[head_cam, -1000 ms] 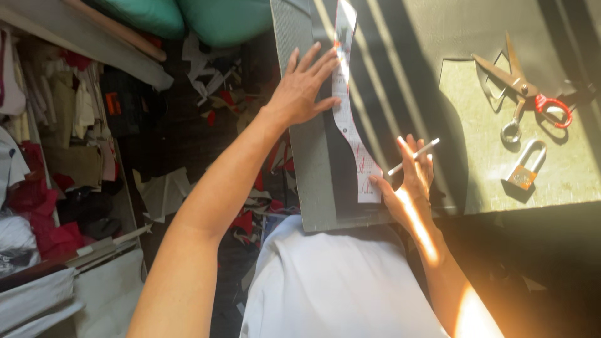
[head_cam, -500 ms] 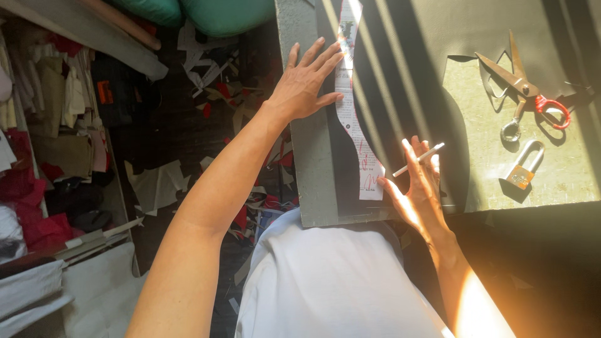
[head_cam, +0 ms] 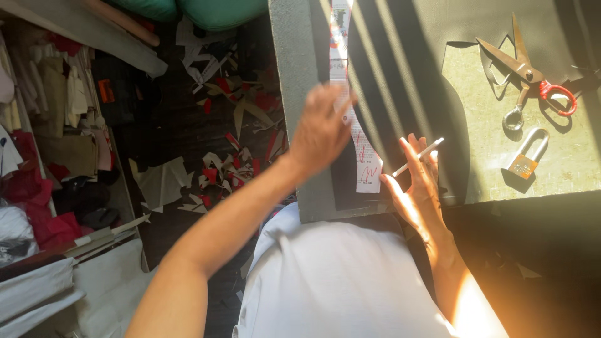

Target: The person places a paper pattern on a dark fabric sheet, marks the outline with a white chalk pencil, and cuts the fabric along the marked lines using shears. The person also uses a ruler to draw straight lines on the fabric before cutting.

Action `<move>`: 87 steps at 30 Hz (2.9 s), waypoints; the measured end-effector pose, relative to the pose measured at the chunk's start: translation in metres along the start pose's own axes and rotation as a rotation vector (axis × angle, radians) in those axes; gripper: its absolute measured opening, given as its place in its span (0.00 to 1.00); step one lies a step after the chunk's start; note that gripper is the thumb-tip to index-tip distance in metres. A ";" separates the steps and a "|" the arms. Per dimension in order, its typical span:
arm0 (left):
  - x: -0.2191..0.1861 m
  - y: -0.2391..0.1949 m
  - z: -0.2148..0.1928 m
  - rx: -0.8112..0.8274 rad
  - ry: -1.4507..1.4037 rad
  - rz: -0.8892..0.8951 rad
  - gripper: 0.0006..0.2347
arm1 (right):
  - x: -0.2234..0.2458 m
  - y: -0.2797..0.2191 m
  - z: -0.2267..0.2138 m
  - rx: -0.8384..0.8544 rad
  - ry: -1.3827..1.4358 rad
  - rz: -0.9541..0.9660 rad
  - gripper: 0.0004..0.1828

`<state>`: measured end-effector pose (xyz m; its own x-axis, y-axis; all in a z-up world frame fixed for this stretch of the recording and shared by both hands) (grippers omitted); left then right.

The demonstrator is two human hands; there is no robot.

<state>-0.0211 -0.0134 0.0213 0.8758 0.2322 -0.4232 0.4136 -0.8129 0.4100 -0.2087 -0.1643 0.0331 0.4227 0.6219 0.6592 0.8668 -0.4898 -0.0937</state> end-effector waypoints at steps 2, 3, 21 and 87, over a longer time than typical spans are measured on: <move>-0.038 -0.023 0.012 0.082 -0.046 0.072 0.22 | -0.001 -0.002 -0.001 0.000 0.004 -0.002 0.44; -0.047 -0.033 0.015 0.097 -0.050 0.047 0.24 | -0.001 -0.003 -0.002 0.002 0.010 -0.005 0.44; -0.049 -0.053 0.017 0.167 0.003 -0.058 0.36 | 0.007 -0.001 -0.003 0.015 -0.010 -0.027 0.46; -0.037 -0.049 0.013 0.254 0.001 -0.091 0.43 | 0.063 0.146 0.027 0.144 0.489 -0.350 0.26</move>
<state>-0.0767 0.0108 0.0061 0.8380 0.3110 -0.4483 0.4154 -0.8964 0.1546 -0.0482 -0.1802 0.0404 -0.0335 0.3617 0.9317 0.9736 -0.1987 0.1121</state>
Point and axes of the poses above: each hand's wrist, its own y-axis towards the middle knuckle, its own z-axis out of the palm, x = y × z, the point moved 3 cm from there along y, towards the middle knuckle, and after that the axes turned 9 degrees about z, right-handed, at the moved point
